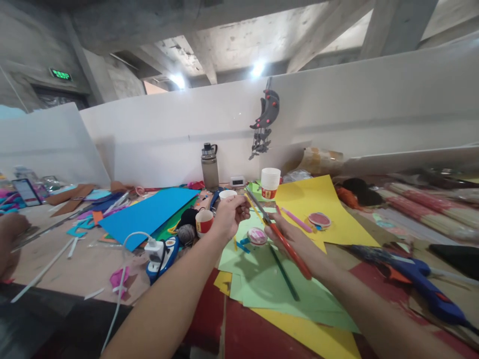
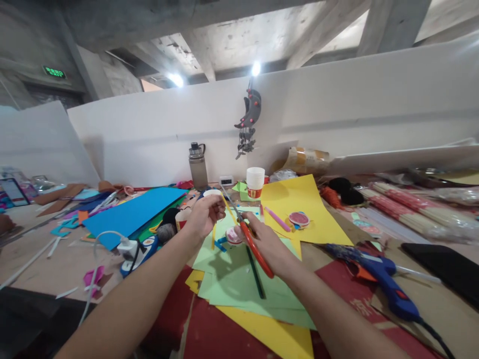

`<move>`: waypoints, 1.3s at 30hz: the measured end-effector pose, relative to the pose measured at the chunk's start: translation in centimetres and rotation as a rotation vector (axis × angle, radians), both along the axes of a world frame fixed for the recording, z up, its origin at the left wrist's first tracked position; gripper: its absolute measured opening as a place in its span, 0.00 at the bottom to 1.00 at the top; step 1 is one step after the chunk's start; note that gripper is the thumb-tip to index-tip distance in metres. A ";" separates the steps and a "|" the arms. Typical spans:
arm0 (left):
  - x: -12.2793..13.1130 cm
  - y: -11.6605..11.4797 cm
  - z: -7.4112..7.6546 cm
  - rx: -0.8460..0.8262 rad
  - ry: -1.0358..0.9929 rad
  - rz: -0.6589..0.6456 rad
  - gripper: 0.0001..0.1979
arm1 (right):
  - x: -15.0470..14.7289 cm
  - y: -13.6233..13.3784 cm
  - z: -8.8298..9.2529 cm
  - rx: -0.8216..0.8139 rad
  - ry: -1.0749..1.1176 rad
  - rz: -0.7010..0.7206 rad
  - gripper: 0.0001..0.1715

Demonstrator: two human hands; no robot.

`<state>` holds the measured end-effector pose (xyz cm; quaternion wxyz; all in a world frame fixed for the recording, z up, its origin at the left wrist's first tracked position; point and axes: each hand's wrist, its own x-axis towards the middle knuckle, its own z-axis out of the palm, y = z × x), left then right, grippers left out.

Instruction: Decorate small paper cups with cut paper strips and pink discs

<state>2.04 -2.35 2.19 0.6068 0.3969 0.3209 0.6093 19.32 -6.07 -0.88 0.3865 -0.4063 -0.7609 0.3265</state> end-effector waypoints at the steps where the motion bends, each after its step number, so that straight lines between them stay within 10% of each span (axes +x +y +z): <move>1: 0.0 0.0 0.0 -0.004 0.000 -0.001 0.10 | 0.0 0.0 0.0 -0.024 -0.001 -0.004 0.19; 39: 0.6 -0.5 0.1 -0.058 0.022 0.026 0.05 | -0.5 -0.2 0.4 -0.165 0.050 0.022 0.17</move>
